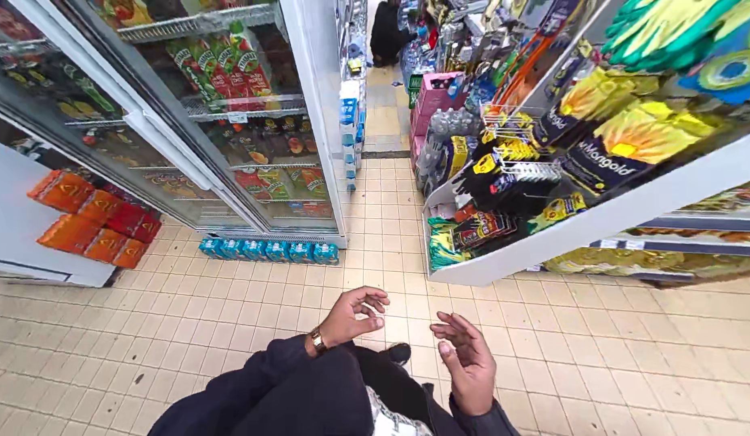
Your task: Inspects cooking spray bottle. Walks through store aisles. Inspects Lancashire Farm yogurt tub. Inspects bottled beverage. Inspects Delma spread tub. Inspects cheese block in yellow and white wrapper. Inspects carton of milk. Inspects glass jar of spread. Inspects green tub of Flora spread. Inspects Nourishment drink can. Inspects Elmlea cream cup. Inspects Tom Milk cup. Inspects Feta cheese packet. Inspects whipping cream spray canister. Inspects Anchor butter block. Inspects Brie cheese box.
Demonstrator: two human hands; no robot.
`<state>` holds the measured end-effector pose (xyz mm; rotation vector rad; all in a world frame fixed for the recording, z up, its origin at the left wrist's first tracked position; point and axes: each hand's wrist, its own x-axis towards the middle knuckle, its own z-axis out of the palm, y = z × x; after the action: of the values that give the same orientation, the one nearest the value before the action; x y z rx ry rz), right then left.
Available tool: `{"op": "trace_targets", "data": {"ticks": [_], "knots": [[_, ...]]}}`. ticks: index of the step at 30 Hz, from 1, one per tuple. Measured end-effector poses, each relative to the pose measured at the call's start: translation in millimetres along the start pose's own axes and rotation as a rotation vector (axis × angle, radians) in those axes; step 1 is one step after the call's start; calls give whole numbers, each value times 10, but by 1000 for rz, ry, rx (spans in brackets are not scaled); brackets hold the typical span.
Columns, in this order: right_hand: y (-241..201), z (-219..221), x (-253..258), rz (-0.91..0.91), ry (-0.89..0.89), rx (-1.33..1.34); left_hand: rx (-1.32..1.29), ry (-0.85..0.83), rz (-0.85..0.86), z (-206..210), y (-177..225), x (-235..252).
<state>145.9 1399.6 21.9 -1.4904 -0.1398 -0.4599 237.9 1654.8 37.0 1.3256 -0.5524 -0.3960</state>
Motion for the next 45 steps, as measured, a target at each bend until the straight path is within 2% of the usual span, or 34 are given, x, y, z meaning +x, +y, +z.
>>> {"op": "trace_targets", "data": {"ticks": [6, 13, 21, 26, 29, 33, 36, 40, 45], "knots": [[189, -715, 528, 38, -80, 2, 4, 21, 26, 439, -155, 820], [345, -1211, 996, 58, -66, 5, 7, 75, 17, 661, -271, 1588], [324, -1640, 1533, -3, -15, -65, -34, -58, 94, 828, -366, 2462], [420, -1885, 1676, -15, 131, -99, -30, -219, 108, 978, -505, 3005], [473, -2105, 1658, -8, 228, -124, -53, -303, 59, 1171, -665, 3297], [447, -2603, 1538, -13, 415, -174, -95, -462, -54, 1734, -899, 3768], [481, -3177, 1387, -24, 550, -200, -85, -609, -102, 2380, -1163, 4184], [461, -4155, 1115, -23, 676, -235, -85, -798, -127, 3482, -1528, 4627], [162, -5673, 992, -52, 740, -278, -117, -864, -116, 5028, -1739, 5226]]}}
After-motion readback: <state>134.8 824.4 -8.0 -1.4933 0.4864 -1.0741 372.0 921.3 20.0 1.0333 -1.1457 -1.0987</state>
